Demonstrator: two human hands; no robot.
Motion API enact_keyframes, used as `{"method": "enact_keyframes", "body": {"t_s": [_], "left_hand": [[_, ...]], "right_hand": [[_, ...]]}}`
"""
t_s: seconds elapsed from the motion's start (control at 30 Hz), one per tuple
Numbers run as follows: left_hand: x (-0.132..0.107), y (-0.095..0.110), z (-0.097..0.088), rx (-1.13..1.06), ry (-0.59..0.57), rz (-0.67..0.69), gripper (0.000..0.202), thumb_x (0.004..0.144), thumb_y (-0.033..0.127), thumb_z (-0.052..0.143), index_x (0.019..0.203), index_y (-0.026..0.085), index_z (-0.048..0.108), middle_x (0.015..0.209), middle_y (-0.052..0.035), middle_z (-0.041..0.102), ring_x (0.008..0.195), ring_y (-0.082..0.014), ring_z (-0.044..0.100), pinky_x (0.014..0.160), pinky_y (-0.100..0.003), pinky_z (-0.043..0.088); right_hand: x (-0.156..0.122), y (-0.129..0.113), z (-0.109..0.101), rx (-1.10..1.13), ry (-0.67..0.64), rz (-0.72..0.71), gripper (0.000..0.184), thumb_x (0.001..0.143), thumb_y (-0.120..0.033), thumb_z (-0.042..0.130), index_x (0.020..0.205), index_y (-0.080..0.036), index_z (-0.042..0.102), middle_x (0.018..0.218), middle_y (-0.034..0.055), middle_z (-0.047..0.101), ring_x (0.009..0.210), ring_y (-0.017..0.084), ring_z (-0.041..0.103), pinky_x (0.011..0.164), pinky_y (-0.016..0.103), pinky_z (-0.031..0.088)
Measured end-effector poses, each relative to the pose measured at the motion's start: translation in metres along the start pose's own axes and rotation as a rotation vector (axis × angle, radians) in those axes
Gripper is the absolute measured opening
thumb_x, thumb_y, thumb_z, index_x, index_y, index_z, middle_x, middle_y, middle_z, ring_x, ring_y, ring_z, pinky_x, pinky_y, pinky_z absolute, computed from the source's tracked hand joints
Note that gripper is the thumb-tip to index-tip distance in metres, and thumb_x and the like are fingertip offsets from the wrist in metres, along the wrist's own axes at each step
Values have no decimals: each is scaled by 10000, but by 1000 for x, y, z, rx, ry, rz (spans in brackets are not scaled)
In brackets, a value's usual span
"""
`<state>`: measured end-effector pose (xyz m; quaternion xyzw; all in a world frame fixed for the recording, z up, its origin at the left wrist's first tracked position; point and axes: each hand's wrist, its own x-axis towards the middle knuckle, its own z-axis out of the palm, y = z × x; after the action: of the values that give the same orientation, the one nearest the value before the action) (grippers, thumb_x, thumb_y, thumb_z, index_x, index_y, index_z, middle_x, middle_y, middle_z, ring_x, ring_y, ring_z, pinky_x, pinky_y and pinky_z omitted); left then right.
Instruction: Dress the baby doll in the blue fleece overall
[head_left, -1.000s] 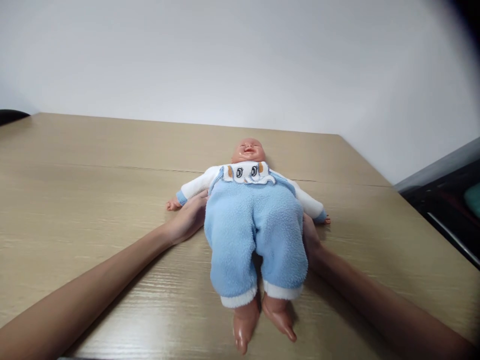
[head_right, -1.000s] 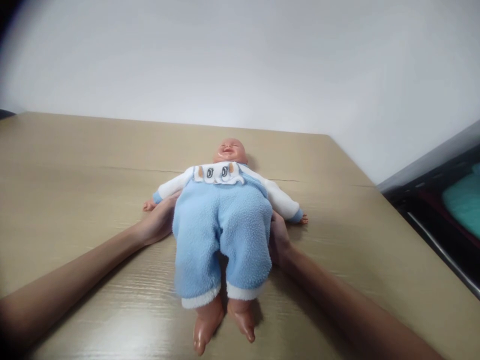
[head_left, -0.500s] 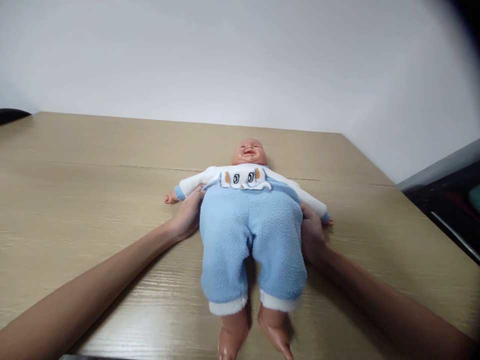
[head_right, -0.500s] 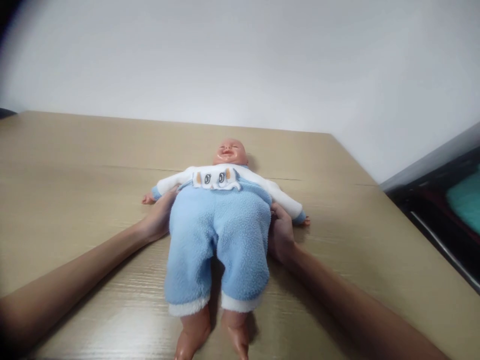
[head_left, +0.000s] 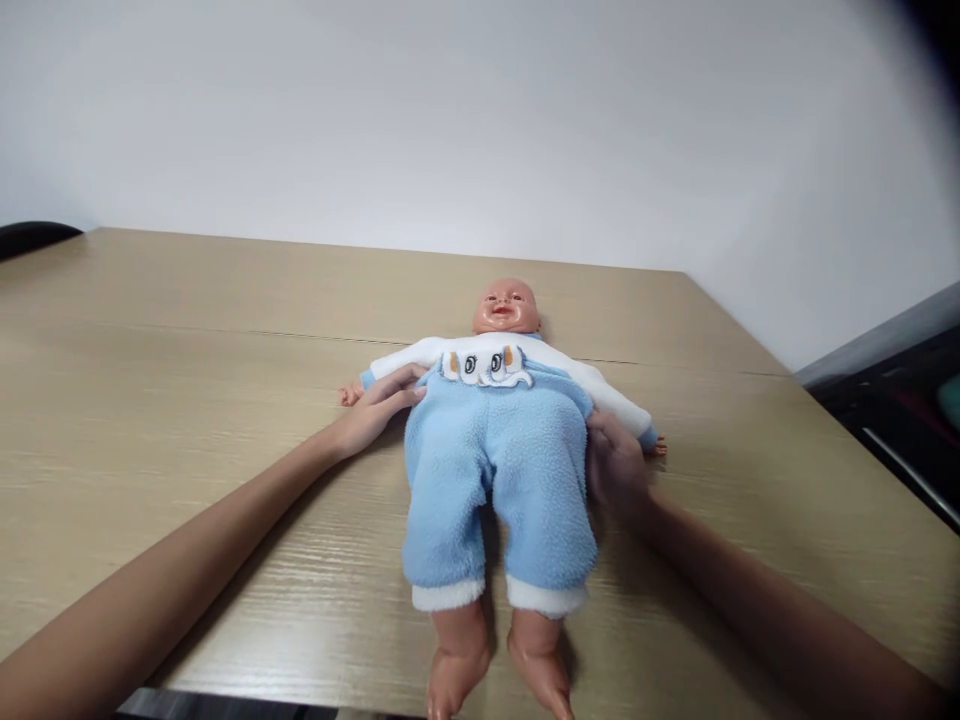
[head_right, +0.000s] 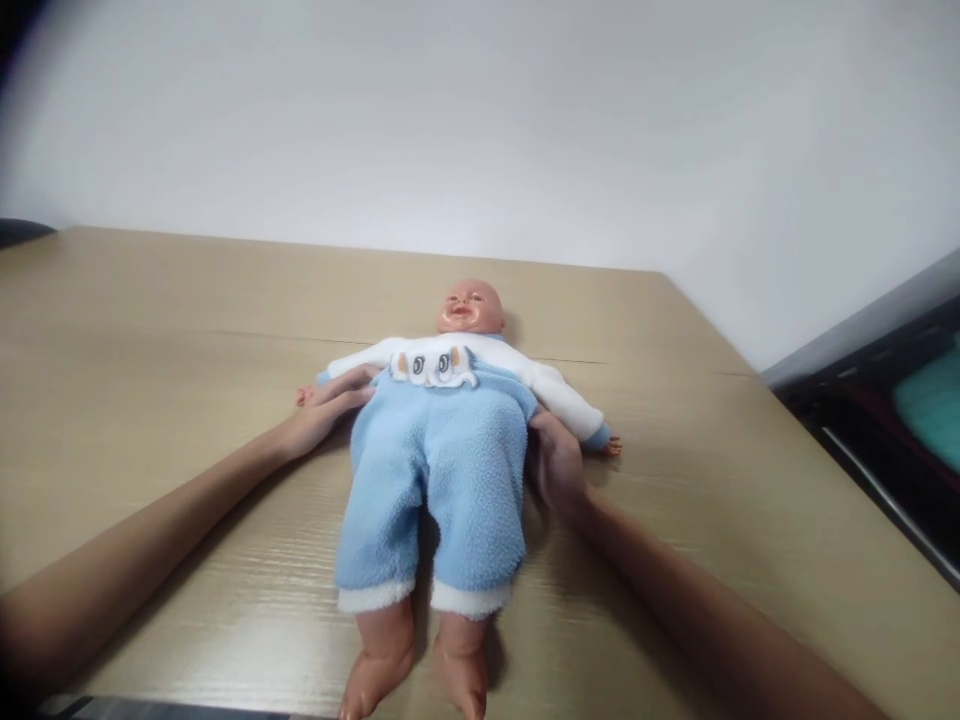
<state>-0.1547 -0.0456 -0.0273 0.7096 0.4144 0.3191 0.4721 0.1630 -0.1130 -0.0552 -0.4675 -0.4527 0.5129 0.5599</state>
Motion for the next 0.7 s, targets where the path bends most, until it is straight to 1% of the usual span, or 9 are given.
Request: {"method": "enact_keyframes", "body": {"t_s": [0.13, 0.2, 0.27, 0.37, 0.47, 0.53, 0.6, 0.63, 0.7], "left_hand": [[0, -1, 5, -141, 56, 21, 338, 980, 554, 653, 942, 218, 649, 908, -18, 600, 895, -228, 542, 864, -360, 446], [1, 5, 10, -182, 91, 41, 353, 963, 565, 689, 954, 213, 658, 908, -21, 600, 876, -219, 543, 823, -347, 448], [4, 14, 15, -149, 97, 66, 363, 955, 569, 713, 995, 210, 683, 950, -32, 629, 917, -227, 567, 825, -340, 458], [11, 30, 17, -76, 44, 95, 366, 972, 571, 708, 1021, 208, 692, 999, -38, 657, 976, -237, 595, 866, -339, 471], [21, 37, 17, -109, 18, 67, 372, 999, 577, 686, 1076, 213, 673, 1003, -29, 675, 975, -227, 616, 885, -335, 485], [25, 35, 17, -140, 0, 20, 405, 1011, 601, 670, 1141, 217, 654, 975, -21, 677, 924, -212, 615, 839, -327, 482], [26, 26, 17, -98, -24, -7, 437, 1017, 630, 651, 1143, 212, 641, 938, -13, 655, 863, -200, 592, 780, -321, 462], [25, 21, 17, -55, -32, -4, 440, 1023, 637, 636, 1123, 209, 636, 936, -12, 645, 858, -201, 584, 774, -325, 458], [21, 10, 15, 50, -54, 30, 422, 1055, 626, 586, 1092, 207, 623, 1000, -23, 644, 924, -216, 589, 842, -348, 471]], "right_hand": [[1, -1, -8, 59, 13, -49, 137, 823, -442, 609, 836, -312, 567, 985, 49, 760, 1125, 356, 672, 940, 484, 542], [2, -7, -12, 72, -8, -66, 124, 845, -431, 633, 843, -312, 595, 958, 33, 738, 1049, 335, 670, 922, 462, 537], [3, -16, -15, 20, -49, -52, 140, 869, -420, 674, 826, -304, 610, 900, 15, 694, 959, 299, 648, 910, 433, 526], [7, -32, -18, -100, -133, -46, 140, 902, -406, 724, 855, -292, 658, 873, -2, 645, 891, 258, 612, 898, 393, 510], [15, -38, -15, -44, -119, -46, 159, 926, -442, 743, 912, -301, 669, 854, -14, 638, 875, 251, 623, 905, 391, 523], [22, -34, -12, 36, -57, -18, 221, 924, -495, 761, 930, -308, 644, 856, -21, 649, 895, 251, 638, 929, 397, 534], [28, -25, -11, 55, 1, 15, 291, 906, -559, 781, 975, -311, 646, 920, -17, 679, 967, 255, 649, 976, 403, 531], [30, -20, -11, 26, 20, 26, 323, 895, -585, 789, 998, -309, 655, 958, -13, 691, 1005, 257, 648, 1001, 403, 523], [31, -11, -15, -122, 15, 12, 354, 899, -618, 784, 993, -297, 668, 983, -7, 688, 1027, 258, 633, 1018, 399, 503]]}}
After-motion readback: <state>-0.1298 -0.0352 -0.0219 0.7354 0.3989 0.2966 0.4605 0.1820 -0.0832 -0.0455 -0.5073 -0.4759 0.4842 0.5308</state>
